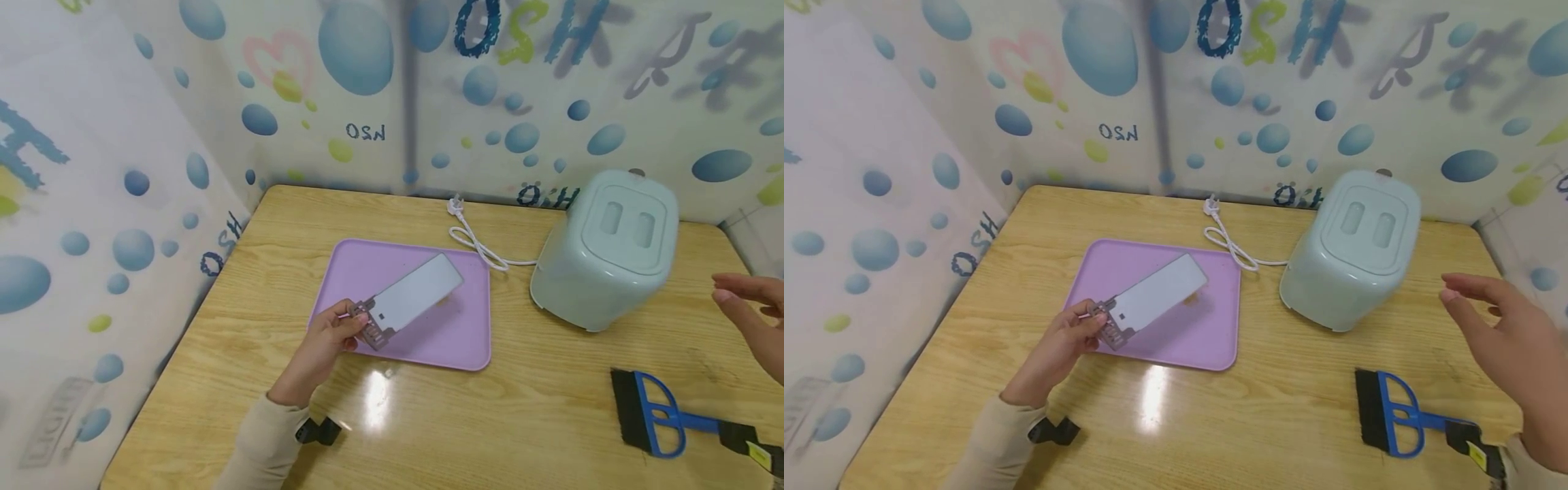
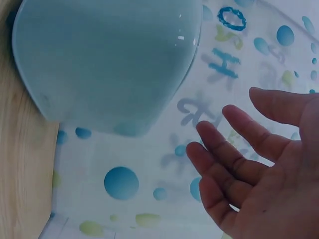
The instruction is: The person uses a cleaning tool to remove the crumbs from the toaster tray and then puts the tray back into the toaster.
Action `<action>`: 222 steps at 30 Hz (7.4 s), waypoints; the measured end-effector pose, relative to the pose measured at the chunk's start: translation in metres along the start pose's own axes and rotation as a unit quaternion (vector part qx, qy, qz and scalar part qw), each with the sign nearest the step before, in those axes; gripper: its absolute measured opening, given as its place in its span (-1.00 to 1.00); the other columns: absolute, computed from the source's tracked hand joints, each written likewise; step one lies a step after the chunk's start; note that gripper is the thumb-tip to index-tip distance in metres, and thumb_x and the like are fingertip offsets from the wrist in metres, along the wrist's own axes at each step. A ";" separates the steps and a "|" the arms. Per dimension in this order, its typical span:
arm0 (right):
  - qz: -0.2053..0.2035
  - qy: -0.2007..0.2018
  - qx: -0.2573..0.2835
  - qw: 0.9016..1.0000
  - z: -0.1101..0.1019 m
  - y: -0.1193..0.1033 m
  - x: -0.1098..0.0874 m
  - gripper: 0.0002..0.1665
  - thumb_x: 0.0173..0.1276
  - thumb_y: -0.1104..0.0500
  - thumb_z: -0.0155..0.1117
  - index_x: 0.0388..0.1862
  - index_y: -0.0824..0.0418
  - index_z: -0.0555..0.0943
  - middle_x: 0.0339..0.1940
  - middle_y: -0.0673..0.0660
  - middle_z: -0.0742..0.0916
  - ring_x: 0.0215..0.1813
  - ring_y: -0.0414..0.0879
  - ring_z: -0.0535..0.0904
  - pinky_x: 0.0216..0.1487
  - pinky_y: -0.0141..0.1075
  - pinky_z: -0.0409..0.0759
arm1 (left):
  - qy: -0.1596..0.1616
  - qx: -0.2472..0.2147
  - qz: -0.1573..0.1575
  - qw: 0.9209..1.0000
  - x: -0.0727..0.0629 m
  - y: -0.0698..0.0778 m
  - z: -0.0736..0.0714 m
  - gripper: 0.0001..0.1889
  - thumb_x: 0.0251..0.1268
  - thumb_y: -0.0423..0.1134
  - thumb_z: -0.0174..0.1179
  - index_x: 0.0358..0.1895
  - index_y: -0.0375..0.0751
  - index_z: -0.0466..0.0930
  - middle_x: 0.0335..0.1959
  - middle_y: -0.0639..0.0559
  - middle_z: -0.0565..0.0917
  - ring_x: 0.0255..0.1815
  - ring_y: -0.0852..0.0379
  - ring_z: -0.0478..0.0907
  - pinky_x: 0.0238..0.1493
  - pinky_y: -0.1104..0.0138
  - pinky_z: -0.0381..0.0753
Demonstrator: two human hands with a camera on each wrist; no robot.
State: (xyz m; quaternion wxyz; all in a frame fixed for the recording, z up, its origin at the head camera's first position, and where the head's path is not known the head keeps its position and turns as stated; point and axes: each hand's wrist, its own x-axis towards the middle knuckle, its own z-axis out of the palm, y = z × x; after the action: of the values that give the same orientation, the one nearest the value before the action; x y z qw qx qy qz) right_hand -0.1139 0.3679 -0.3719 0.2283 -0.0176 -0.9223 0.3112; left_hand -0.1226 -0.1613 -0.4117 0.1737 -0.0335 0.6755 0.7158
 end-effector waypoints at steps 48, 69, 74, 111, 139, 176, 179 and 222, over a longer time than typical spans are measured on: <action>-0.092 -0.079 -0.042 0.992 0.048 -0.058 -0.004 -0.20 0.18 0.52 0.26 0.41 0.38 0.24 0.44 0.61 0.15 0.43 0.55 0.06 0.33 0.37 0.04 | -0.166 0.043 -0.105 0.979 0.013 -0.048 0.103 -0.92 0.29 -0.39 0.16 -0.24 -0.34 0.48 -0.53 0.25 0.65 -0.47 0.34 0.47 -0.46 0.46 0.42; -0.080 -0.087 -0.027 0.993 0.050 -0.055 -0.008 -0.24 0.25 0.49 0.22 0.42 0.37 0.22 0.48 0.57 0.09 0.45 0.54 0.01 0.33 0.39 0.01 | -0.106 -0.005 -0.124 0.987 0.010 -0.068 0.151 -0.90 0.24 -0.41 0.20 -0.25 -0.36 0.50 -0.45 0.08 0.66 -0.48 0.30 0.53 -0.53 0.49 0.44; -0.084 -0.082 -0.025 0.993 0.051 -0.054 -0.008 -0.22 0.23 0.50 0.22 0.43 0.36 0.22 0.49 0.55 0.09 0.46 0.53 0.01 0.33 0.39 0.01 | -0.104 -0.021 -0.123 0.987 0.010 -0.069 0.160 -0.89 0.23 -0.42 0.20 -0.23 -0.37 0.50 -0.39 -0.01 0.70 -0.46 0.28 0.59 -0.51 0.48 0.49; -0.069 -0.077 -0.012 0.995 0.053 -0.054 -0.010 -0.24 0.25 0.50 0.20 0.42 0.36 0.21 0.51 0.51 0.06 0.50 0.46 -0.03 0.35 0.36 0.00 | -0.123 -0.099 -0.184 0.970 0.014 -0.074 0.209 -0.88 0.28 -0.41 0.19 -0.23 -0.17 0.45 -0.12 -0.19 0.73 -0.22 0.18 0.70 -0.33 0.44 0.57; -0.078 -0.058 -0.001 0.995 0.056 -0.053 -0.011 -0.22 0.20 0.54 0.22 0.41 0.37 0.23 0.51 0.50 0.09 0.51 0.43 -0.03 0.39 0.33 -0.01 | -0.059 -0.111 -0.215 0.968 0.045 -0.067 0.241 -0.86 0.36 -0.37 0.11 -0.08 -0.26 0.55 -0.16 -0.10 0.73 -0.22 0.19 0.68 -0.28 0.44 0.60; -0.072 -0.047 0.025 0.996 0.061 -0.052 -0.013 -0.24 0.24 0.54 0.18 0.42 0.36 0.21 0.52 0.50 0.05 0.52 0.44 -0.05 0.28 0.41 0.06 | -0.106 -0.146 -0.211 0.961 0.065 -0.051 0.241 -0.61 0.43 -0.44 -0.12 0.26 -0.50 0.33 0.03 -0.26 0.66 0.10 -0.04 0.63 0.09 0.25 0.60; -0.072 -0.048 0.026 0.996 0.063 -0.051 -0.013 -0.24 0.23 0.54 0.19 0.41 0.36 0.21 0.52 0.50 0.06 0.51 0.44 -0.04 0.28 0.41 0.06 | -0.109 -0.150 -0.197 0.963 0.065 -0.050 0.241 -0.55 0.39 -0.49 -0.15 0.32 -0.56 0.22 0.11 -0.30 0.61 0.17 -0.08 0.57 0.17 0.20 0.55; -0.097 0.075 -0.074 0.990 0.084 -0.052 -0.017 -0.03 0.24 -0.46 -0.20 0.34 0.22 0.37 0.42 0.33 0.40 0.48 0.40 0.13 0.09 0.41 0.33 | -0.094 -0.206 -0.151 0.962 0.090 -0.028 0.259 -0.30 -0.02 -0.60 -0.24 0.36 -0.65 0.07 0.36 -0.49 0.29 0.43 -0.24 0.26 0.39 0.05 0.31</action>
State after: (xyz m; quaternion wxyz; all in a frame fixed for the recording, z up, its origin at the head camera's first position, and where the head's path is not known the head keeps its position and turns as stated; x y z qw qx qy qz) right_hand -0.1290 0.2754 -0.4081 0.3240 0.0314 -0.9205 0.2159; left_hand -0.1501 0.1112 -0.4412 0.3318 -0.1030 0.4815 0.8046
